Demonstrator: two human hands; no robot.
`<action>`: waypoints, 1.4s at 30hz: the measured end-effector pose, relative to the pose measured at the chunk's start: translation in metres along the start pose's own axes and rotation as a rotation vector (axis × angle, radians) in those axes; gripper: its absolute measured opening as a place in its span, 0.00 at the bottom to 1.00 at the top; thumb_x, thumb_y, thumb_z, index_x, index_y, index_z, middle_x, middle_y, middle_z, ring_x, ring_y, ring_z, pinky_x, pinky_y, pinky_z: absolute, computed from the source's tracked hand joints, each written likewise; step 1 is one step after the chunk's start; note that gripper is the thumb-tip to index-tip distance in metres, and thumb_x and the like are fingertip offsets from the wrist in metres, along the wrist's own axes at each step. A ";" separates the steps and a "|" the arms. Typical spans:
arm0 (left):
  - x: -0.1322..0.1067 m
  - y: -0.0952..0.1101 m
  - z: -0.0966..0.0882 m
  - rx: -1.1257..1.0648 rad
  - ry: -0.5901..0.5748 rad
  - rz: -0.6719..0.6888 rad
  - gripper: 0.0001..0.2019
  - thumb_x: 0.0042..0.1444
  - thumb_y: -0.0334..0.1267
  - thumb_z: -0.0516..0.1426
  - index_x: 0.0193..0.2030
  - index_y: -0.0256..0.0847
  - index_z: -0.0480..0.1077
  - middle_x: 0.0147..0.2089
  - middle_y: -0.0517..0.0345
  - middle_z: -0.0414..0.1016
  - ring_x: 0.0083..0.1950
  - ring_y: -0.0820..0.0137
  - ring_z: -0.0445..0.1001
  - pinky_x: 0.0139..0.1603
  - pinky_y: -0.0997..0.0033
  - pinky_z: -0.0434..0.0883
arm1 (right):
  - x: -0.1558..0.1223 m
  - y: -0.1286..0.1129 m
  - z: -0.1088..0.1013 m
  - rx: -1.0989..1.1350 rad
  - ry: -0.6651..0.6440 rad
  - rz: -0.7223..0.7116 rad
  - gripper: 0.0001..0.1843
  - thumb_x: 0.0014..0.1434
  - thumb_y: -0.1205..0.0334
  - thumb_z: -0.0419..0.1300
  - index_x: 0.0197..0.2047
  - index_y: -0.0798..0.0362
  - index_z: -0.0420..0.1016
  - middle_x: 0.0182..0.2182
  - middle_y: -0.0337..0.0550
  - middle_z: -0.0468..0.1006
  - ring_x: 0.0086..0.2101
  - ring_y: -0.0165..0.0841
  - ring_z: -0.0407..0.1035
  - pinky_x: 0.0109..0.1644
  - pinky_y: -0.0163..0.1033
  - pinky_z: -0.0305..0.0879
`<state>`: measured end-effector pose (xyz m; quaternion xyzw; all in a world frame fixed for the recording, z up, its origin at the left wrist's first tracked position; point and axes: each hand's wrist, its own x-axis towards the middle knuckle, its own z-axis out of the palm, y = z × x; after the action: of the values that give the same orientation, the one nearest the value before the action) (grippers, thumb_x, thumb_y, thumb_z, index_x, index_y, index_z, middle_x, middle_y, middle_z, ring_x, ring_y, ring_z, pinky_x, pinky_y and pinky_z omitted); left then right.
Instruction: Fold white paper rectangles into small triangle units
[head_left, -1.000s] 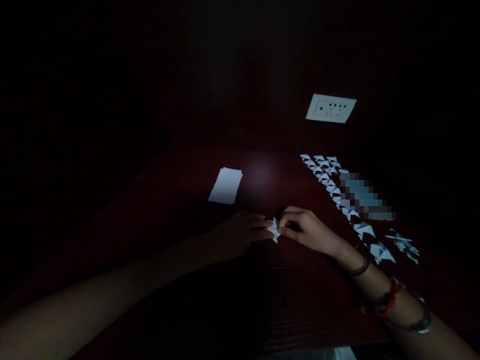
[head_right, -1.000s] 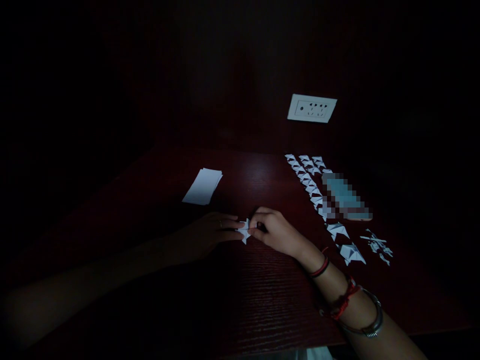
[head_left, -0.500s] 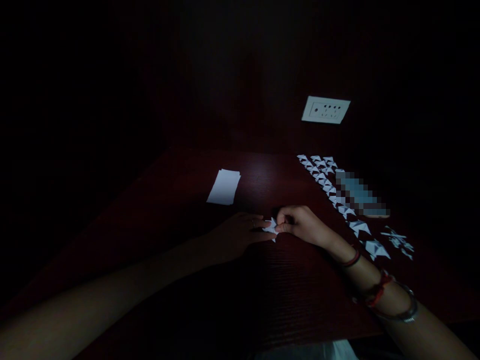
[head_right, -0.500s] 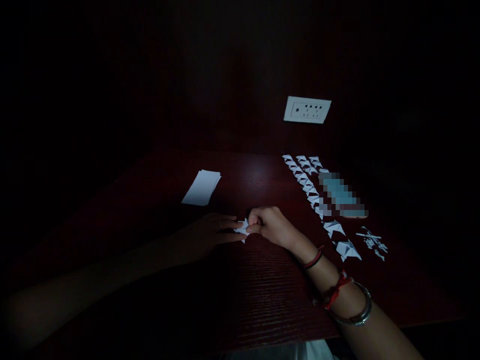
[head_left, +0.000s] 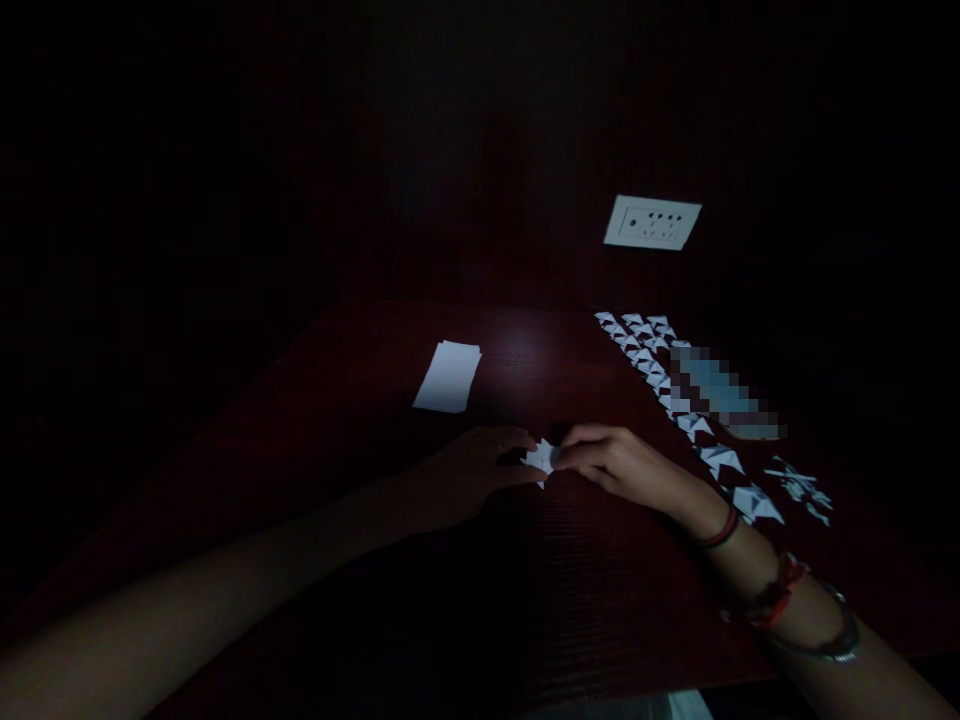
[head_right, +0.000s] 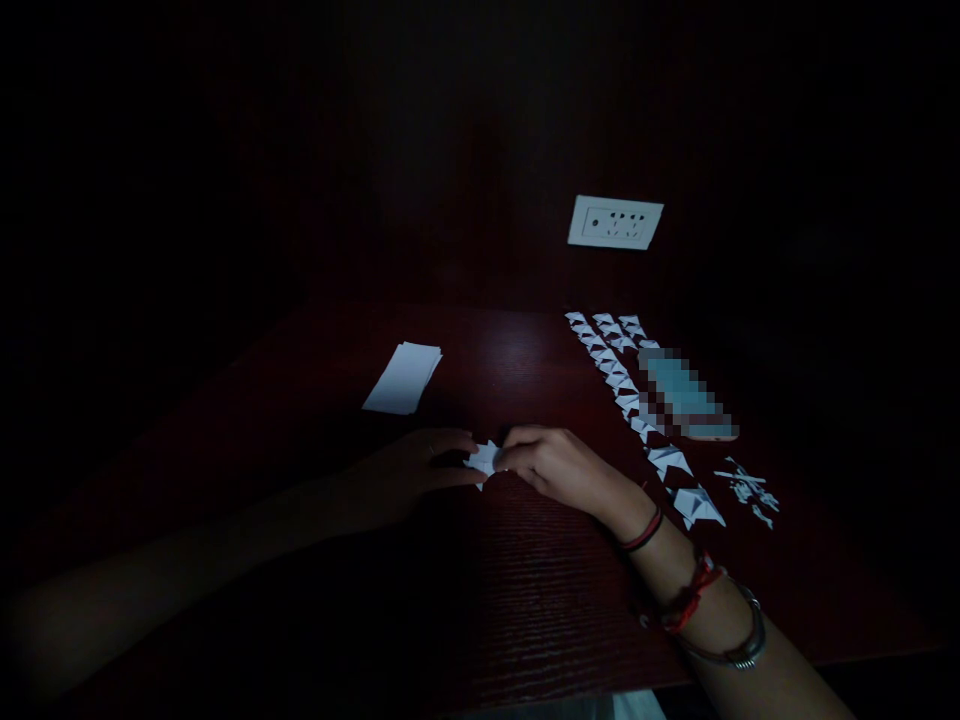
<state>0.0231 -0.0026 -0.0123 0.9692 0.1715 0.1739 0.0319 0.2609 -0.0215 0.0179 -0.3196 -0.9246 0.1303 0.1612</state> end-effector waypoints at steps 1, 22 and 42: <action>0.000 0.001 -0.001 0.012 0.010 0.012 0.19 0.55 0.27 0.48 0.52 0.49 0.58 0.57 0.57 0.56 0.57 0.66 0.54 0.54 0.62 0.55 | -0.001 0.000 0.000 -0.025 -0.017 -0.007 0.13 0.56 0.70 0.49 0.40 0.51 0.71 0.36 0.41 0.70 0.36 0.27 0.66 0.39 0.32 0.62; 0.001 0.012 -0.005 0.089 -0.091 -0.057 0.17 0.58 0.29 0.45 0.54 0.41 0.54 0.56 0.57 0.59 0.59 0.68 0.52 0.55 0.64 0.53 | 0.001 -0.005 -0.001 -0.063 -0.053 0.002 0.17 0.55 0.72 0.49 0.45 0.52 0.70 0.36 0.42 0.70 0.34 0.28 0.67 0.39 0.33 0.64; 0.002 0.018 -0.010 0.111 -0.096 -0.083 0.18 0.58 0.27 0.45 0.54 0.42 0.55 0.55 0.58 0.59 0.56 0.69 0.57 0.52 0.65 0.55 | 0.002 -0.005 -0.006 -0.082 -0.068 0.020 0.16 0.52 0.75 0.49 0.39 0.52 0.72 0.38 0.38 0.73 0.36 0.27 0.68 0.41 0.32 0.62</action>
<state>0.0276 -0.0182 -0.0003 0.9688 0.2191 0.1159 -0.0066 0.2592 -0.0231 0.0248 -0.3306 -0.9309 0.1048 0.1151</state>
